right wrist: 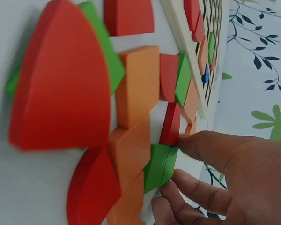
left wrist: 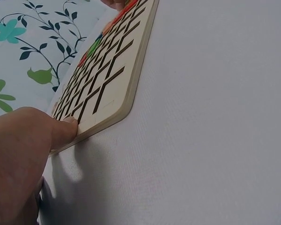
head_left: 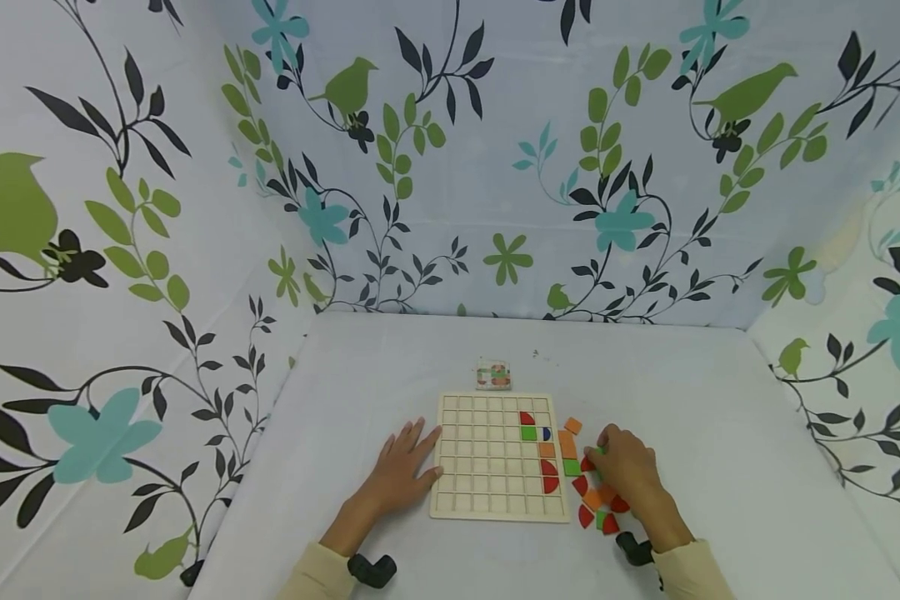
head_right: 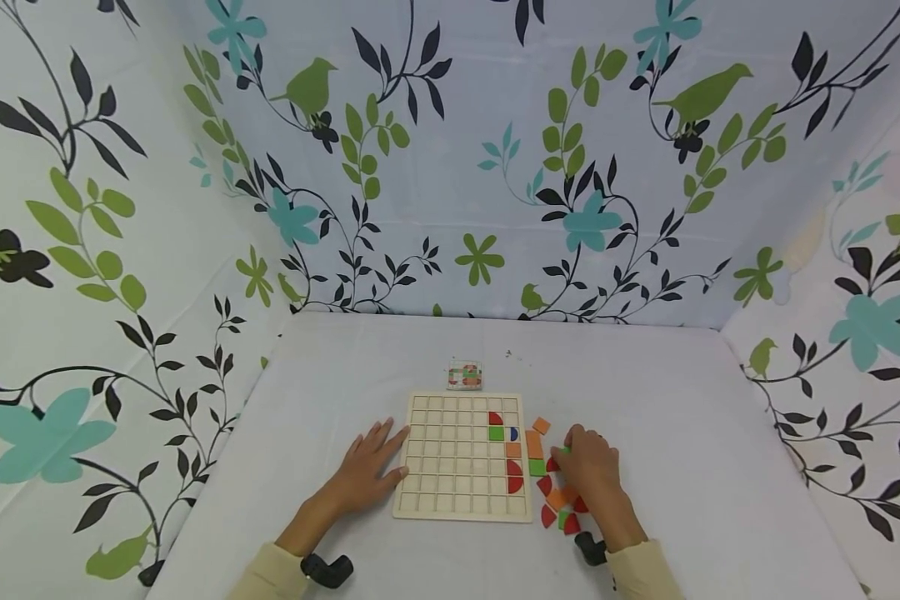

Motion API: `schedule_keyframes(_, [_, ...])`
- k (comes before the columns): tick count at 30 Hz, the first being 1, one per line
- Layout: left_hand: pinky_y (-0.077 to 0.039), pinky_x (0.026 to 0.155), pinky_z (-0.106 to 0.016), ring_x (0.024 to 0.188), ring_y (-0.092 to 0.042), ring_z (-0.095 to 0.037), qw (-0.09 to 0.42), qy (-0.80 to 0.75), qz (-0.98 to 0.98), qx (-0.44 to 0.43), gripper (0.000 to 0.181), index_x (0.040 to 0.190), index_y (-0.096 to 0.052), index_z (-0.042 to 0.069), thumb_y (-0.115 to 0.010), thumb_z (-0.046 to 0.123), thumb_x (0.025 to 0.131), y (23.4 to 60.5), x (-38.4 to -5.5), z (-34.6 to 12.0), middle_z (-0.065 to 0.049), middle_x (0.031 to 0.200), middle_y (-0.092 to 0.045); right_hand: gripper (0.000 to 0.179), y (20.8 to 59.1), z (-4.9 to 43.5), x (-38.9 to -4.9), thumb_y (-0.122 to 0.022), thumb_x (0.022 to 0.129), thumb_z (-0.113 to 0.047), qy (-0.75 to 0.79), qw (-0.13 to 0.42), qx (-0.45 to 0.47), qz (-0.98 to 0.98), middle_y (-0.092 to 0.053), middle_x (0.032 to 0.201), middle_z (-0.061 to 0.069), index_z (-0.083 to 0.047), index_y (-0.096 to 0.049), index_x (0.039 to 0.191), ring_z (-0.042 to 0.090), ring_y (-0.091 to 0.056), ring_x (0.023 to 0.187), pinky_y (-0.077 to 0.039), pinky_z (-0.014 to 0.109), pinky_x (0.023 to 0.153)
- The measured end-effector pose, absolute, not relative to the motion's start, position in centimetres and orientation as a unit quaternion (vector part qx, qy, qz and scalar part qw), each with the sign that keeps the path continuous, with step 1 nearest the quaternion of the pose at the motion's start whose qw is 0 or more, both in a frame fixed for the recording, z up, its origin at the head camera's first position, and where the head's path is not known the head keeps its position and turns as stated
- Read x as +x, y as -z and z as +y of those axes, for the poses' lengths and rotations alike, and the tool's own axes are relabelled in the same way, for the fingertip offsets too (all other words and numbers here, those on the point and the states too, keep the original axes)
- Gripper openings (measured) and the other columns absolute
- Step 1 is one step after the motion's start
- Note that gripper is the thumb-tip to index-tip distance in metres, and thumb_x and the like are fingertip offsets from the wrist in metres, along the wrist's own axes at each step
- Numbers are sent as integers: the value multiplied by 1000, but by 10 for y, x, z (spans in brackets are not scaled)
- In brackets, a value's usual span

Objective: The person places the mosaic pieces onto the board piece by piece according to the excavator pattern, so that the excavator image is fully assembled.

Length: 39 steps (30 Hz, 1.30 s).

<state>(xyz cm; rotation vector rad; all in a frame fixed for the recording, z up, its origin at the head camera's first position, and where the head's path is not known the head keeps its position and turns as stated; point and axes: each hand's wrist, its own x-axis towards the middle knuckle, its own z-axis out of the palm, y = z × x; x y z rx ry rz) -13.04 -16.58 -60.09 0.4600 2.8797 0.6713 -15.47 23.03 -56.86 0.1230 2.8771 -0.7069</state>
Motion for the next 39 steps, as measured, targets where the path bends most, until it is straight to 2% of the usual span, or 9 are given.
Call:
schedule_keyframes(5, [-17, 127, -66, 162, -19, -42, 75, -221, 960, 152, 67, 166, -36, 17, -57, 42, 107, 603, -131, -165, -19, 173, -25, 31, 571, 228, -156, -76, 98, -19, 275, 85, 44, 957, -59, 94, 16, 5, -65, 114, 27, -55, 82, -54, 37, 67])
schedule_keyframes(10, [-17, 127, -66, 161, -19, -43, 76, -228, 959, 151, 66, 165, -38, 15, -58, 40, 107, 600, -131, -164, -20, 173, -26, 31, 575, 226, -157, -76, 98, -16, 278, 58, 35, 958, -62, 110, 23, 3, -66, 120, 32, -58, 93, -59, 48, 84])
schedule_keyframes(12, [-17, 127, -67, 161, -19, -43, 78, -229, 959, 151, 66, 165, -38, 15, -58, 40, 107, 600, -131, -164, -21, 173, -26, 34, 576, 227, -157, -78, 96, -17, 267, 46, 34, 962, -63, 115, 26, 3, -66, 121, 34, -58, 95, -59, 52, 86])
schedule_keyframes(16, [-17, 127, -66, 161, -19, -42, 80, -225, 959, 151, 66, 165, -37, 15, -58, 40, 107, 600, -131, -164, -20, 173, -25, 39, 572, 231, -156, -78, 94, -20, 258, 52, 49, 964, -62, 111, 27, 5, -64, 120, 34, -58, 90, -58, 49, 75])
schedule_keyframes(19, [-17, 127, -66, 161, -19, -42, 79, -222, 960, 151, 66, 165, -37, 16, -58, 40, 107, 600, -131, -164, -20, 173, -25, 35, 571, 233, -157, -75, 97, -19, 278, 74, 58, 956, -59, 107, 24, 5, -63, 119, 31, -57, 88, -58, 44, 74])
schedule_keyframes(25, [-16, 127, -66, 162, -18, -42, 80, -228, 959, 150, 67, 165, -37, 16, -59, 39, 107, 602, -131, -164, -20, 173, -25, 38, 576, 236, -163, -73, 99, -19, 301, 73, 42, 950, -58, 115, 26, 7, -63, 124, 33, -57, 97, -59, 50, 90])
schedule_keyframes(31, [-17, 127, -66, 162, -19, -41, 76, -224, 960, 153, 66, 166, -37, 17, -58, 40, 107, 604, -132, -163, -19, 173, -25, 45, 579, 239, -163, -75, 98, -17, 323, 78, 34, 943, -54, 125, 31, 8, -59, 131, 37, -55, 104, -57, 56, 98])
schedule_keyframes(34, [-17, 127, -66, 162, -19, -42, 73, -225, 960, 152, 66, 165, -37, 16, -59, 40, 107, 604, -132, -163, -20, 173, -26, 41, 584, 241, -164, -71, 100, -14, 334, 81, 29, 939, -52, 130, 28, 5, -58, 135, 37, -55, 110, -53, 58, 105])
schedule_keyframes(39, [-16, 128, -65, 162, -18, -40, 76, -228, 960, 144, 67, 166, -37, 17, -58, 41, 107, 605, -132, -163, -18, 174, -24, 36, 593, 242, -164, -66, 104, -11, 346, 76, 4, 935, -52, 132, 23, 1, -58, 137, 35, -57, 117, -51, 57, 108])
